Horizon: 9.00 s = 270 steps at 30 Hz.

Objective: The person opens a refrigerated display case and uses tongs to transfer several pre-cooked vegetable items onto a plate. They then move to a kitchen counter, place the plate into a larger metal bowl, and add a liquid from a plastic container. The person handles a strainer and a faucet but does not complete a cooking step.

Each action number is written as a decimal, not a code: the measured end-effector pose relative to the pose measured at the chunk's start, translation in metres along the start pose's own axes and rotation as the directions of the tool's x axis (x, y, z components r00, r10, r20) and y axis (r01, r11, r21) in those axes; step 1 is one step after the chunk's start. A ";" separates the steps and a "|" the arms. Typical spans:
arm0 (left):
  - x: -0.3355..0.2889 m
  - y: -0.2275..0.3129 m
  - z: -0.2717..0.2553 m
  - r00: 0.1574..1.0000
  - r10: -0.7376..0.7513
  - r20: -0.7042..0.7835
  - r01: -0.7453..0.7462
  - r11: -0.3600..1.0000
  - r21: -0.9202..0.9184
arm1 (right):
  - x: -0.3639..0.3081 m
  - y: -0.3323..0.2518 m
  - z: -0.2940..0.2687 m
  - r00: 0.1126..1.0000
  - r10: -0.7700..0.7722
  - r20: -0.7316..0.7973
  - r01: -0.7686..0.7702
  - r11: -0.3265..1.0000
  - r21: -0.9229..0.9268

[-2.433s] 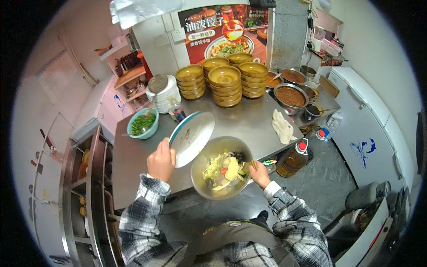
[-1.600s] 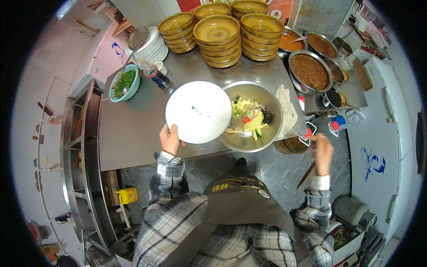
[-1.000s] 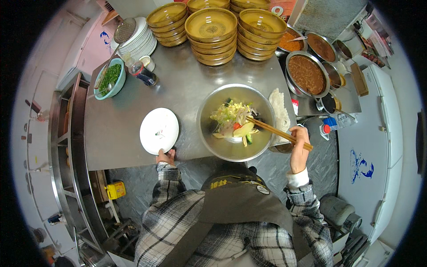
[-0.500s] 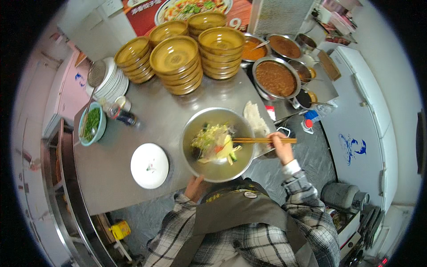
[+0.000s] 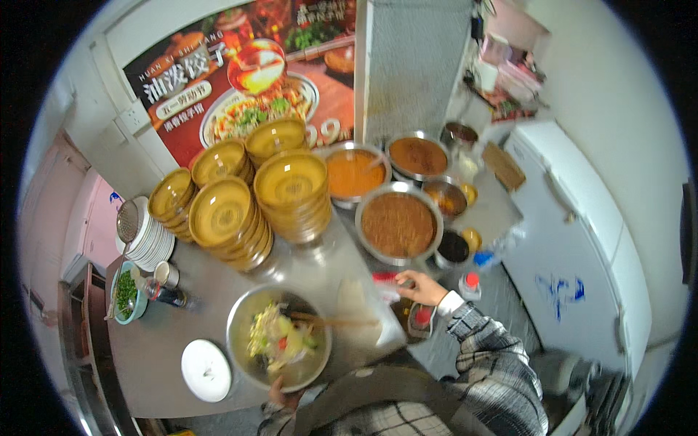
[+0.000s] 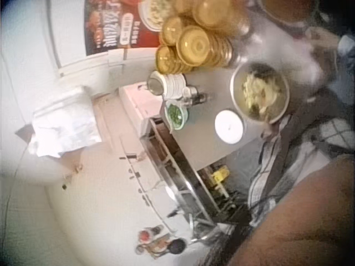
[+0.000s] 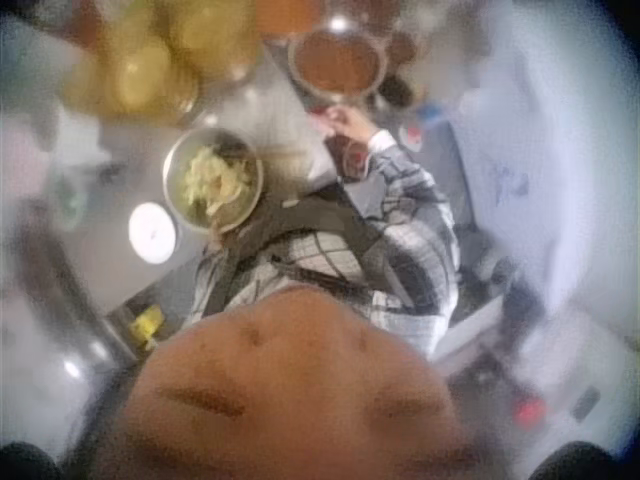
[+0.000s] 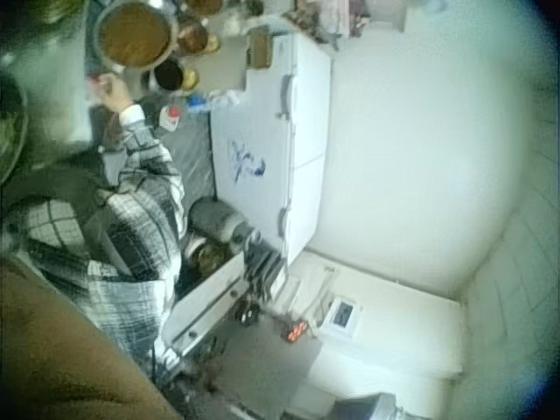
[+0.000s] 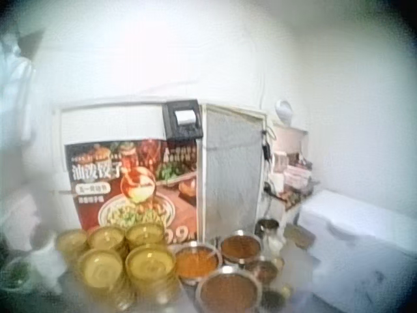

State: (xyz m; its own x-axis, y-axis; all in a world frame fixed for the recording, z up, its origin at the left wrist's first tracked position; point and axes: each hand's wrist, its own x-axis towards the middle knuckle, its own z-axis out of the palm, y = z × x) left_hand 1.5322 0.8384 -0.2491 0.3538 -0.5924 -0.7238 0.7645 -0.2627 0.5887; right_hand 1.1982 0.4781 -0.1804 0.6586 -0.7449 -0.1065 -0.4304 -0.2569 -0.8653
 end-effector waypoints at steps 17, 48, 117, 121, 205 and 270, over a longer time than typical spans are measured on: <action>0.001 -0.029 0.114 0.980 0.049 -0.191 -0.124 0.906 -0.404 | 0.389 -0.441 -0.399 0.349 -0.251 -0.903 0.879 0.421 0.223; 0.085 0.026 0.168 0.767 -0.527 0.366 0.220 0.752 0.621 | -0.390 0.067 0.082 0.130 0.537 -0.833 -0.591 0.717 0.370; -0.054 -0.478 0.579 0.850 -0.511 0.129 0.415 0.799 0.435 | -0.703 0.452 -0.279 0.121 0.350 -0.929 -0.359 0.888 0.287; -0.019 -0.512 0.669 0.855 -0.484 0.186 0.416 0.855 0.310 | -0.601 0.519 -0.441 0.452 0.227 -0.863 -0.322 0.943 0.079; 0.165 -0.438 0.887 0.954 0.233 0.191 -0.087 0.820 -0.566 | 0.082 0.422 -0.564 0.808 -0.215 0.549 -0.006 0.928 0.372; 0.154 -0.468 0.938 0.939 0.127 0.320 0.240 0.424 -0.873 | 0.087 0.451 -0.570 0.740 -0.223 0.634 0.069 0.964 0.258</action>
State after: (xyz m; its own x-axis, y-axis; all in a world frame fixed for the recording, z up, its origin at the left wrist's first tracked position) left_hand 0.7237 0.1561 -0.2982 0.2569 -0.8335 -0.4892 0.8797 0.4113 -0.2389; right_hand 0.7098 -0.0535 -0.3006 0.9750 -0.1034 -0.1965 -0.2098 -0.1398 -0.9677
